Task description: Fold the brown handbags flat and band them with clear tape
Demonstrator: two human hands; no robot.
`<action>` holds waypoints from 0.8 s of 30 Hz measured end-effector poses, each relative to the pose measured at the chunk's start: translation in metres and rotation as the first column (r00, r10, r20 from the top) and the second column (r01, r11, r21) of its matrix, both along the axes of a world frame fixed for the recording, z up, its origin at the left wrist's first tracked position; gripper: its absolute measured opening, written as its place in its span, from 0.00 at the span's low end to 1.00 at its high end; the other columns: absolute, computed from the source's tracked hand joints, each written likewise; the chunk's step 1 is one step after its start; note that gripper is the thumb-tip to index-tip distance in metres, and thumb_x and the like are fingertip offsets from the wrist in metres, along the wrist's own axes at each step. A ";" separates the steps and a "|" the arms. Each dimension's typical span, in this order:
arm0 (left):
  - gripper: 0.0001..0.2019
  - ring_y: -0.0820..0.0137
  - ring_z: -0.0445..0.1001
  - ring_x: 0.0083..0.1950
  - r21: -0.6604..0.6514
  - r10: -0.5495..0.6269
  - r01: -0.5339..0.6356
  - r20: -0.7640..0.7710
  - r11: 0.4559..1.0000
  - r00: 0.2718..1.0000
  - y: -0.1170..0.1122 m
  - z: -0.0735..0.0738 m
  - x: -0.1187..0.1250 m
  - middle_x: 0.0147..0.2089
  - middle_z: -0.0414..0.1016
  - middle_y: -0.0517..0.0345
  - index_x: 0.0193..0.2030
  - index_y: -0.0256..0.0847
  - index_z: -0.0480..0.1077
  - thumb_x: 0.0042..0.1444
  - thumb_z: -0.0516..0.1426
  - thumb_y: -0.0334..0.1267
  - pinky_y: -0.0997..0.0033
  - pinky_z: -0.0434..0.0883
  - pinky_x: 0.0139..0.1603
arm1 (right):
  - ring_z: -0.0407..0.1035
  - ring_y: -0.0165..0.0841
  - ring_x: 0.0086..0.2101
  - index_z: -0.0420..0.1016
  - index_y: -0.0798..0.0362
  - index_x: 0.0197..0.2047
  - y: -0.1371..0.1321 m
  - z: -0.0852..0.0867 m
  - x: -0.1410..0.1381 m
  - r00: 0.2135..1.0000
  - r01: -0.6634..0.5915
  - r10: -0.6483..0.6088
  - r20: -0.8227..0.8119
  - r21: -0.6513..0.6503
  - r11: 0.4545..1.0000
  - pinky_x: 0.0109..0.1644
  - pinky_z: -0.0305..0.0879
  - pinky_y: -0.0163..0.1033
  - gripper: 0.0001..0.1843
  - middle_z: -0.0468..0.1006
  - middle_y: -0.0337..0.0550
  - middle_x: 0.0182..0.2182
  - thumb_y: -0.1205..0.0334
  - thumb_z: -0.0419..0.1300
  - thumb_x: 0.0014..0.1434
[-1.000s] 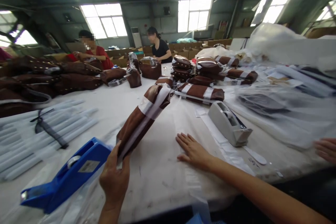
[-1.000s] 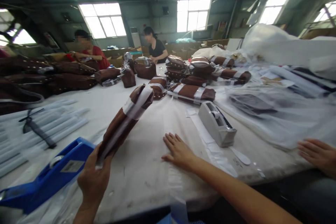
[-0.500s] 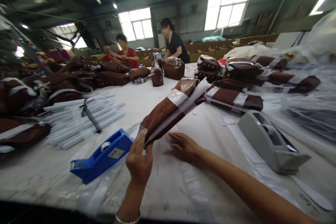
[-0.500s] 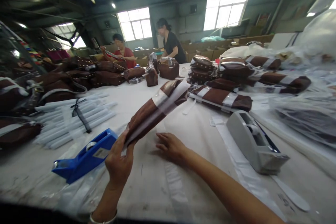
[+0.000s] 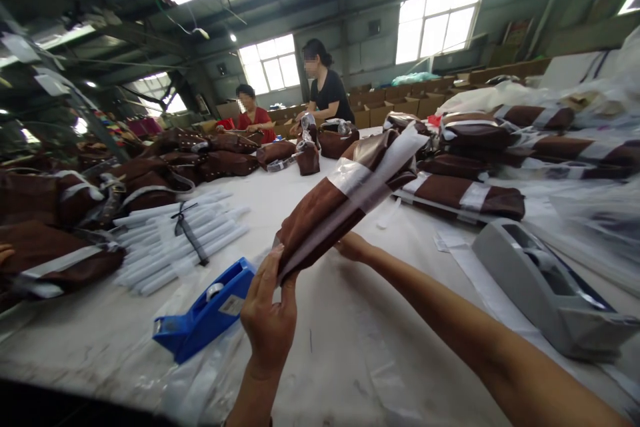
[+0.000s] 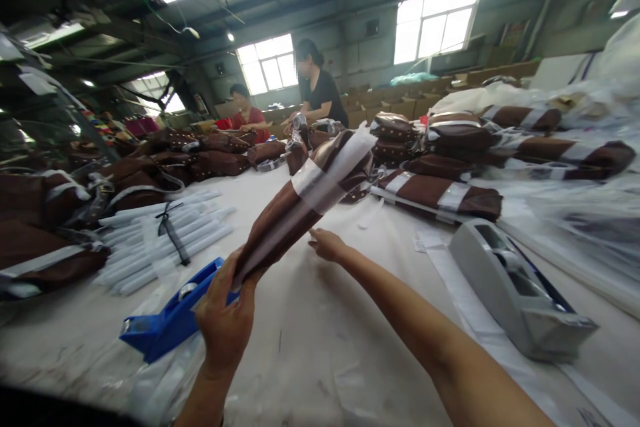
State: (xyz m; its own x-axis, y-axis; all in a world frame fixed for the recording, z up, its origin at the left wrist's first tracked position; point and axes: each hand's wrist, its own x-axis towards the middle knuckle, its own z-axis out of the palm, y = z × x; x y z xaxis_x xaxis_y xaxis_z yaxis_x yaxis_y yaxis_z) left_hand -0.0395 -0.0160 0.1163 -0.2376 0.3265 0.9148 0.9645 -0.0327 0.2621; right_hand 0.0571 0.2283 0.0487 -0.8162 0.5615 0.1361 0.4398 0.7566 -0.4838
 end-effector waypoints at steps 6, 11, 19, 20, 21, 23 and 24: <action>0.27 0.62 0.74 0.61 -0.048 -0.054 0.048 -0.149 0.998 0.987 0.000 -0.015 0.008 0.58 0.77 0.46 0.64 0.38 0.66 0.57 0.62 0.24 0.60 0.71 0.64 | 0.73 0.42 0.52 0.75 0.49 0.57 -0.074 0.007 0.084 0.995 -0.044 0.043 -0.094 -0.006 0.999 0.57 0.69 0.46 0.19 0.77 0.49 0.55 0.68 0.55 0.66; 0.24 0.62 0.71 0.65 -0.171 -0.129 0.086 -0.265 0.982 0.956 -0.001 -0.055 0.032 0.59 0.77 0.50 0.62 0.39 0.69 0.59 0.55 0.20 0.55 0.70 0.66 | 0.77 0.31 0.36 0.79 0.47 0.49 -0.136 0.059 0.168 0.917 -0.331 0.321 -0.235 -0.002 0.944 0.40 0.72 0.32 0.11 0.82 0.41 0.37 0.62 0.55 0.69; 0.20 0.69 0.78 0.56 -0.254 -0.161 0.107 -0.203 0.961 0.966 -0.017 -0.107 0.075 0.53 0.81 0.62 0.53 0.46 0.75 0.65 0.49 0.24 0.62 0.76 0.59 | 0.74 0.42 0.50 0.80 0.49 0.49 -0.034 0.067 0.104 0.961 -0.071 0.131 -0.243 0.242 0.968 0.58 0.70 0.48 0.14 0.79 0.49 0.52 0.65 0.55 0.66; 0.19 0.69 0.78 0.56 -0.248 -0.151 0.101 -0.193 0.963 0.969 -0.018 -0.108 0.077 0.53 0.81 0.62 0.53 0.47 0.76 0.65 0.50 0.24 0.62 0.77 0.58 | 0.71 0.44 0.54 0.82 0.50 0.48 -0.021 0.061 0.086 0.975 -0.123 0.163 -0.151 0.246 0.962 0.62 0.67 0.51 0.14 0.76 0.50 0.55 0.65 0.56 0.65; 0.18 0.69 0.78 0.56 -0.241 -0.145 0.098 -0.187 0.966 0.972 -0.017 -0.109 0.078 0.53 0.81 0.62 0.53 0.47 0.76 0.66 0.50 0.25 0.62 0.77 0.58 | 0.66 0.46 0.59 0.83 0.49 0.46 -0.011 0.055 0.069 0.975 -0.193 0.214 -0.061 0.249 0.949 0.65 0.63 0.53 0.13 0.73 0.50 0.59 0.66 0.57 0.64; 0.17 0.70 0.78 0.56 -0.224 -0.138 0.095 -0.185 0.970 0.973 -0.016 -0.109 0.079 0.53 0.81 0.62 0.52 0.47 0.76 0.66 0.50 0.27 0.63 0.77 0.59 | 0.57 0.47 0.65 0.84 0.46 0.44 0.001 0.046 0.038 0.948 -0.317 0.307 0.079 0.240 0.918 0.68 0.57 0.55 0.11 0.67 0.47 0.64 0.65 0.62 0.62; 0.17 0.70 0.78 0.56 -0.217 -0.136 0.094 -0.190 0.972 0.972 -0.015 -0.110 0.079 0.52 0.81 0.62 0.52 0.47 0.76 0.67 0.49 0.28 0.63 0.76 0.59 | 0.54 0.49 0.67 0.84 0.44 0.43 0.004 0.043 0.025 0.933 -0.359 0.338 0.126 0.231 0.904 0.68 0.55 0.57 0.09 0.65 0.45 0.65 0.63 0.63 0.61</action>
State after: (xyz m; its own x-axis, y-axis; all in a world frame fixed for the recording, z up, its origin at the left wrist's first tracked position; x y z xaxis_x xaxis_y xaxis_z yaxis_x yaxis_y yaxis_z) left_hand 0.0395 -0.0312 0.0067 -0.0049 0.5263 0.8503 0.9908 -0.1126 0.0753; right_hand 0.0824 0.2324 0.0916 -0.9677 0.1961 0.1583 0.1555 0.9590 -0.2370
